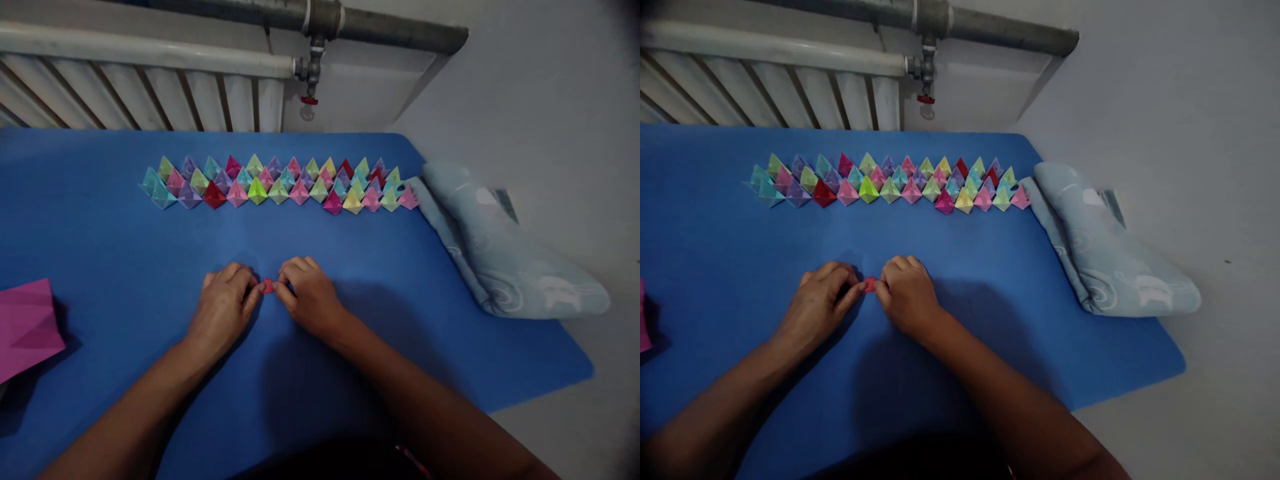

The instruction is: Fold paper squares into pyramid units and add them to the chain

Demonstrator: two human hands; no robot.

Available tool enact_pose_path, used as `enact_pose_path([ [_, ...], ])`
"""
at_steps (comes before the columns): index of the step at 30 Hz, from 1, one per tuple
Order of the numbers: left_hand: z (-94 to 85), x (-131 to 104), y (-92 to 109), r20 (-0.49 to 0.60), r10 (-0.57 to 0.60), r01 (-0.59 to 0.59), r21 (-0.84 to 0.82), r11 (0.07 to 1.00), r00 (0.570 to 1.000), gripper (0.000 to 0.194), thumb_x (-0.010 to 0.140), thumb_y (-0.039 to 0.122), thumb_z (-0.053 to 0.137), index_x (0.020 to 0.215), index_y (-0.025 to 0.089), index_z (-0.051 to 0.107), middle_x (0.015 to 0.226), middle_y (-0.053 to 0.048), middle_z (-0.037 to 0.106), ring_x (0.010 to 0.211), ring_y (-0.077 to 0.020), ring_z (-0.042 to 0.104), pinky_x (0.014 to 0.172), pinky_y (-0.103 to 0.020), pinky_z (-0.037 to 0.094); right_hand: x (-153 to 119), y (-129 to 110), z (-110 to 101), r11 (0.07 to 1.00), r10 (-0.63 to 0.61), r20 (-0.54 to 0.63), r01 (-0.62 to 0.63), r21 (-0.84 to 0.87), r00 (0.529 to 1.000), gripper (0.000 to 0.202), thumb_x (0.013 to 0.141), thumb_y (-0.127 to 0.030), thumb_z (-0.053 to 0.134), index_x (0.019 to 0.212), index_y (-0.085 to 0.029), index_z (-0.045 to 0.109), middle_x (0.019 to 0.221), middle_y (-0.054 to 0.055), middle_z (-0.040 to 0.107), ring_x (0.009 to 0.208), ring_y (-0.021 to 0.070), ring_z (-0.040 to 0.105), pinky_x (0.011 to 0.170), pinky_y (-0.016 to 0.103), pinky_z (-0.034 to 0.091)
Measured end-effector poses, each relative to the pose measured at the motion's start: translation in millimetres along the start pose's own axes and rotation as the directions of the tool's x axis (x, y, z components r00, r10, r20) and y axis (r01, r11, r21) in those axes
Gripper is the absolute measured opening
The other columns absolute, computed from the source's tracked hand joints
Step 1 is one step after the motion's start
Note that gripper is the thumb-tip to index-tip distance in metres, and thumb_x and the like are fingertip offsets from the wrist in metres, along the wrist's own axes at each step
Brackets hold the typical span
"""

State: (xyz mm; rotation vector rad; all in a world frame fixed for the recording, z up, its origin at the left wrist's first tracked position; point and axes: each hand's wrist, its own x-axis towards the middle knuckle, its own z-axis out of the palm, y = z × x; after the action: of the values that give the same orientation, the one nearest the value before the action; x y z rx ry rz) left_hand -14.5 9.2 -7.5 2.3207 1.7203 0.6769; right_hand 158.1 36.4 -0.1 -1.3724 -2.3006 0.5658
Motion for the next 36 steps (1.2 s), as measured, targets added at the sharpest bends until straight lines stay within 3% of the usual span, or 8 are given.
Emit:
enact_pose_path([
  [6, -2.0, -6.7, 7.5, -0.009, 0.148, -0.147, 0.053, 0.988, 0.989, 0.025, 0.096, 0.021, 0.043, 0.099, 0.020, 0.068, 0.096, -0.008, 0.070, 0.083, -0.0243, 0.063, 0.075, -0.041, 0.045, -1.5, -0.5, 0.8, 0.997, 0.057, -0.019, -0.058, -0.043, 0.998, 0.017, 0.090, -0.025, 0.062, 0.075, -0.018, 0.058, 0.089, 0.004, 0.065, 0.085, 0.0181, 0.052, 0.076, 0.033, 0.031],
  [12, -3.8, -22.2, 18.6, 0.023, 0.300, -0.294, 0.294, 0.910, 0.954, 0.042, 0.095, 0.010, 0.029, 0.117, 0.008, 0.064, 0.107, -0.019, 0.070, 0.086, -0.0284, 0.064, 0.075, -0.046, 0.047, -2.6, 4.2, -0.4, 0.999, 0.047, -0.018, -0.047, -0.017, 0.999, 0.017, 0.090, -0.027, 0.063, 0.075, -0.018, 0.059, 0.091, 0.003, 0.067, 0.087, 0.0178, 0.053, 0.077, 0.033, 0.028],
  [18, -3.6, -25.5, 23.3, 0.060, 0.288, -0.290, 0.359, 0.887, 0.956, 0.043, 0.091, 0.006, 0.032, 0.120, 0.009, 0.063, 0.110, -0.017, 0.070, 0.088, -0.0279, 0.062, 0.079, -0.046, 0.046, -1.9, 7.7, -3.8, 0.994, 0.062, 0.015, -0.063, 0.092, 0.998, 0.011, 0.086, -0.021, 0.065, 0.076, -0.019, 0.060, 0.093, 0.001, 0.067, 0.090, 0.0167, 0.054, 0.080, 0.032, 0.028],
  [25, 0.6, -27.1, 32.8, 0.052, 0.288, -0.277, 0.486, 0.829, 0.956, 0.046, 0.087, 0.001, 0.028, 0.117, 0.005, 0.063, 0.109, -0.017, 0.071, 0.090, -0.0272, 0.062, 0.086, -0.047, 0.045, -0.3, 5.2, -1.1, 0.990, 0.099, -0.016, -0.097, 0.098, 0.995, 0.012, 0.084, -0.022, 0.070, 0.076, -0.020, 0.062, 0.088, -0.001, 0.066, 0.086, 0.0155, 0.053, 0.079, 0.031, 0.028],
  [29, 1.2, -28.0, 28.3, 0.040, 0.292, -0.278, 0.450, 0.848, 0.956, 0.044, 0.088, 0.003, 0.030, 0.119, 0.002, 0.062, 0.110, -0.018, 0.070, 0.089, -0.0278, 0.062, 0.081, -0.047, 0.046, -1.5, 6.4, 2.0, 0.994, 0.069, -0.054, -0.064, 0.083, 0.996, 0.008, 0.084, -0.026, 0.070, 0.080, -0.021, 0.065, 0.091, -0.001, 0.067, 0.088, 0.0158, 0.053, 0.079, 0.031, 0.027],
  [36, -2.7, -39.7, 20.4, 0.082, 0.202, -0.218, 0.373, 0.902, 0.976, 0.046, 0.087, 0.002, 0.034, 0.121, 0.007, 0.064, 0.117, -0.018, 0.069, 0.099, -0.0287, 0.062, 0.083, -0.044, 0.045, -2.0, 5.6, 1.9, 0.995, 0.064, -0.015, -0.063, 0.077, 0.998, 0.002, 0.084, -0.024, 0.070, 0.084, -0.024, 0.068, 0.094, -0.002, 0.068, 0.090, 0.0165, 0.053, 0.080, 0.032, 0.026],
])
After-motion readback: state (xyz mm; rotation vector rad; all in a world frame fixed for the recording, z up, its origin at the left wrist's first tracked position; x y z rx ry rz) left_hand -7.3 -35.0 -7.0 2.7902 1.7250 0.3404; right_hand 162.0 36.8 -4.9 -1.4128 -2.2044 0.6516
